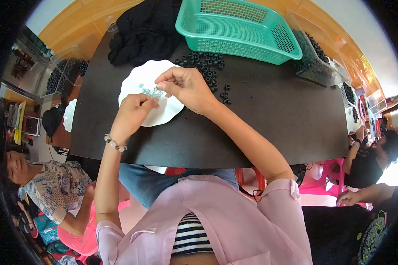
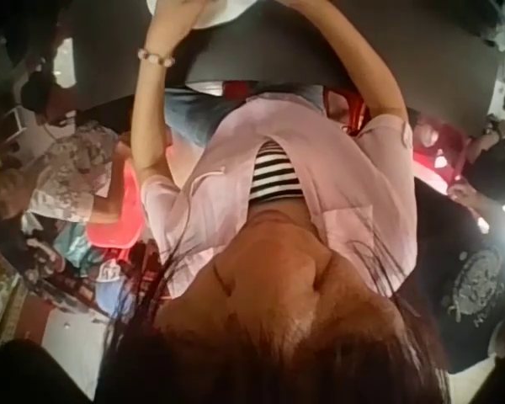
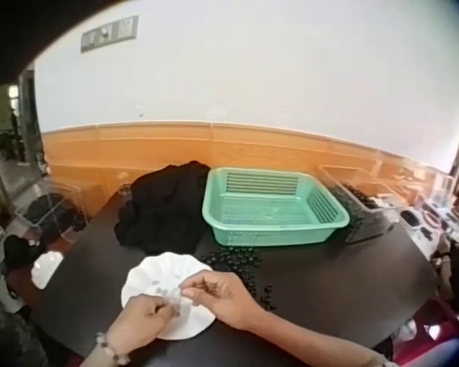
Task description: Assembling small white plastic components into black plastic rings at a workspace.
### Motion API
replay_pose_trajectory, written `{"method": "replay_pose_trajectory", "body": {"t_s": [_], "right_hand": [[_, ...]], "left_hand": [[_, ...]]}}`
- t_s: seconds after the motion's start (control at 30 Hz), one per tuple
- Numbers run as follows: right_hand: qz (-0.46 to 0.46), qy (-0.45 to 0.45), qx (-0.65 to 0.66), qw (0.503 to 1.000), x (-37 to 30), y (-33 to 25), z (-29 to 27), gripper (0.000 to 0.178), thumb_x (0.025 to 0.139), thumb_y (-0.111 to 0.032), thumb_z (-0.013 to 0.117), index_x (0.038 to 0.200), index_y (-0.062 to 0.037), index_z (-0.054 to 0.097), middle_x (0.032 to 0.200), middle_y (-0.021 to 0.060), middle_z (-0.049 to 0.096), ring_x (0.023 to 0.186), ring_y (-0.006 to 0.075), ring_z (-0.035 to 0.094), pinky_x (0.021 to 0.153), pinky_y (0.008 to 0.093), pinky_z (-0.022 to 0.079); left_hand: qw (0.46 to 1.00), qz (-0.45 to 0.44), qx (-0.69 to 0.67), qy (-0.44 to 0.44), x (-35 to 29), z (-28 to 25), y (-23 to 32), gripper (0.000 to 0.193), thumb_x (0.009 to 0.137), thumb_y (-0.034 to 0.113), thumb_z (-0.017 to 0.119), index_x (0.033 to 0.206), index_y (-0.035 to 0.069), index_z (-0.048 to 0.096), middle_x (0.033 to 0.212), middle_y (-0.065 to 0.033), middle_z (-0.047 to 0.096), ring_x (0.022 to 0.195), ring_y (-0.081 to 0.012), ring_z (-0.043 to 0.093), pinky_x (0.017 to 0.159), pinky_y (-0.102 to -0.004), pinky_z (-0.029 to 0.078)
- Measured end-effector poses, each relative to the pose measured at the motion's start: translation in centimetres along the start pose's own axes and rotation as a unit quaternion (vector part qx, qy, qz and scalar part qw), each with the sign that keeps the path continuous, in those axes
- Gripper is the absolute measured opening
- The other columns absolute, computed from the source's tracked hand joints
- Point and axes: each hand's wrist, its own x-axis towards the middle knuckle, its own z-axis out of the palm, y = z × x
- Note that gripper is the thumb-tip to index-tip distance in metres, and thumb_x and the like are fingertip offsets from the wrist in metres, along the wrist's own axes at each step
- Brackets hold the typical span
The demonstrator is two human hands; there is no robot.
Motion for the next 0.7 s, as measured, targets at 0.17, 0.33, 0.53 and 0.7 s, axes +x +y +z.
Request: {"method": "replay_pose_trajectory", "body": {"t_s": [0.17,0.33,0.53,0.7], "right_hand": [[-0.002,0.014,-0.001,1.0,0.2,0.5,0.0,0.016,0.088,-0.01,0.066,0.098,0.0023,0.065,0.087,0.0035,0.064,0.074,0.0084,0.056,0.069,0.0231,0.047],[0.029,0.015,0.003,0.999,0.1,0.2,-0.2,0.016,0.088,-0.01,0.066,0.098,0.0024,0.064,0.087,0.0041,0.065,0.073,0.008,0.055,0.068,0.0229,0.046],[0.051,0.004,0.042,0.998,0.0,-0.2,0.4,0.015,0.088,-0.01,0.065,0.097,0.0031,0.064,0.087,0.0053,0.066,0.073,0.0087,0.055,0.069,0.023,0.046],[-0.009,-0.017,-0.004,1.0,-0.2,-0.6,0.5,0.012,0.089,-0.006,0.064,0.096,0.003,0.063,0.087,0.0047,0.065,0.077,0.0088,0.056,0.073,0.0237,0.047]], "left_hand": [[0.997,-0.018,0.07,0.011,-0.3,0.5,0.8,0.038,0.087,0.032,0.064,0.075,-0.004,0.067,0.059,-0.0204,0.06,0.059,-0.0334,0.061,0.057,-0.0415,0.045],[0.98,0.048,0.124,0.148,-1.3,1.1,2.4,0.024,0.092,0.024,0.059,0.107,0.006,0.06,0.06,-0.016,0.059,0.056,-0.0333,0.06,0.052,-0.0394,0.043],[0.946,0.181,0.185,0.195,-1.0,2.3,1.4,0.015,0.095,0.021,0.053,0.1,0.007,0.053,0.073,-0.0139,0.064,0.063,-0.034,0.063,0.053,-0.0433,0.047],[0.974,0.152,0.013,0.166,-1.3,3.0,1.2,0.018,0.098,0.022,0.048,0.09,0.007,0.05,0.066,-0.0109,0.058,0.052,-0.0281,0.056,0.048,-0.0378,0.043]]}}
